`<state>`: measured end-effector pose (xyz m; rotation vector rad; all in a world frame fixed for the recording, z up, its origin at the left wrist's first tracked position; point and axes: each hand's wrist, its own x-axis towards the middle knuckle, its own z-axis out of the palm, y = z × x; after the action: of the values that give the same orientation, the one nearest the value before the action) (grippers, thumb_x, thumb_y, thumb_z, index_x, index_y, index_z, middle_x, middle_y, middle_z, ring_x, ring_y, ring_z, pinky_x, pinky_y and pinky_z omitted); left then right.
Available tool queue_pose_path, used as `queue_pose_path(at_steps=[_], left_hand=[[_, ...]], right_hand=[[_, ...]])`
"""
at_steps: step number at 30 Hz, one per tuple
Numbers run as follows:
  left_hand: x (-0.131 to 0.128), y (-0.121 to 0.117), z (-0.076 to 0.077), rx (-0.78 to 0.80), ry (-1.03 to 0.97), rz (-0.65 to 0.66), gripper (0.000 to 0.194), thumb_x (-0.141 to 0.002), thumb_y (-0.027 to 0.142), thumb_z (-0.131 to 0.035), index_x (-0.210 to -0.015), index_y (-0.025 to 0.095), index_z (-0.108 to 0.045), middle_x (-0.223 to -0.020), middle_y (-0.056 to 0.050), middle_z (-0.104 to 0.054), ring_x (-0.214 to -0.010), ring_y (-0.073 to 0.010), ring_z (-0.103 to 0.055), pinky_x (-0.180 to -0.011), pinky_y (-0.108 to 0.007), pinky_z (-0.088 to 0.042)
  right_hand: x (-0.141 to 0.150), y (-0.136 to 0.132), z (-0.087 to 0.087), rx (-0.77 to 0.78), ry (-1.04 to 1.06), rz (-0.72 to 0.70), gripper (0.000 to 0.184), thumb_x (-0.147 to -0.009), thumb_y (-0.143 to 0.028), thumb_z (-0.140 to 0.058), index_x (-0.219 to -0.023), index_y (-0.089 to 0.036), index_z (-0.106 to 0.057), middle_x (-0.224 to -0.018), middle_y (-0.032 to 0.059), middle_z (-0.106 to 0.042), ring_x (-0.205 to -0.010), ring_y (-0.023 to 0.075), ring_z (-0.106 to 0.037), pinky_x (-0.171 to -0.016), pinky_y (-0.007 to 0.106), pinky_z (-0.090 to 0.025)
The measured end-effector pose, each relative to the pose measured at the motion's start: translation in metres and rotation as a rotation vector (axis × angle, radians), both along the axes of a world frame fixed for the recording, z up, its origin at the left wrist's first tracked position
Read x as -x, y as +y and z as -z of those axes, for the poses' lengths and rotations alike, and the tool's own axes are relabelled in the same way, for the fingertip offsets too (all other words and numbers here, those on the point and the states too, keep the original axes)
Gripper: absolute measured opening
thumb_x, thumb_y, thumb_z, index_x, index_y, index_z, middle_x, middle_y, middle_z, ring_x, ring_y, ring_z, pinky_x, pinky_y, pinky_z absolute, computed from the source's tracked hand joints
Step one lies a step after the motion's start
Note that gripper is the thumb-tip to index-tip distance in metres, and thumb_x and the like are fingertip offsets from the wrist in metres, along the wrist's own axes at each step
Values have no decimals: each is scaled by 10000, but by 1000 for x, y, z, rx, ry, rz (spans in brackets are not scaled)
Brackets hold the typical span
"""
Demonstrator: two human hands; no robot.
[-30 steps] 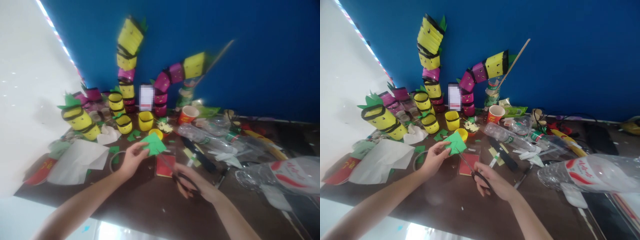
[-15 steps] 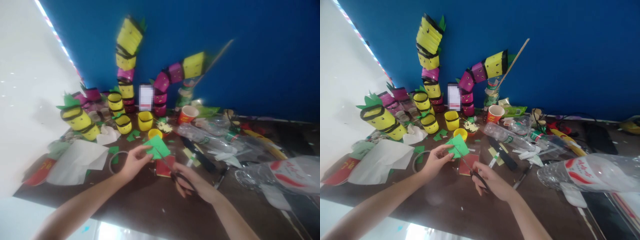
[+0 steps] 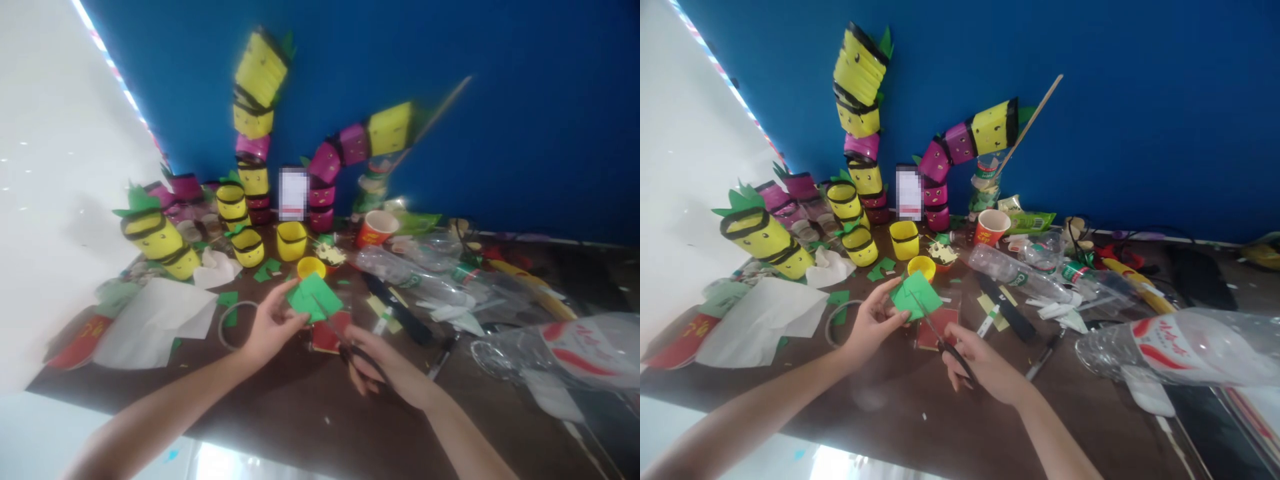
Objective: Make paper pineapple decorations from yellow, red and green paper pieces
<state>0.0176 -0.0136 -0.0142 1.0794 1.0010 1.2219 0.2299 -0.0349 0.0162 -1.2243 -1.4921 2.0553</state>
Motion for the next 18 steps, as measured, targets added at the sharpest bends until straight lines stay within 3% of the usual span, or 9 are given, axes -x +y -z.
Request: queue_pose_path(at_steps=[9,18], left_hand=[[-1,-4,0,-30,36,2,652,-671,258,-711,-1257,187,-435,-685,3,-596,-562,-110,-579,-598,-258,-545],[2,-3,2,26,4,99,704,-660,260,-723,-1295,198,-423,-611,17,-598,-536,-105,-563,-578,-244,-527]], right_hand=[[1,-3,1,38,-35,51,280,-768,-455,-524,-811,-216,-385,-448,-91,-501,-362,62,-445,-361,147,-323],[-7,2,-1,97,-39,-64,426,-749,-592,-506,-889,-218,-359,-518,-50,-561,-360,53,-430,-330,135,-191]])
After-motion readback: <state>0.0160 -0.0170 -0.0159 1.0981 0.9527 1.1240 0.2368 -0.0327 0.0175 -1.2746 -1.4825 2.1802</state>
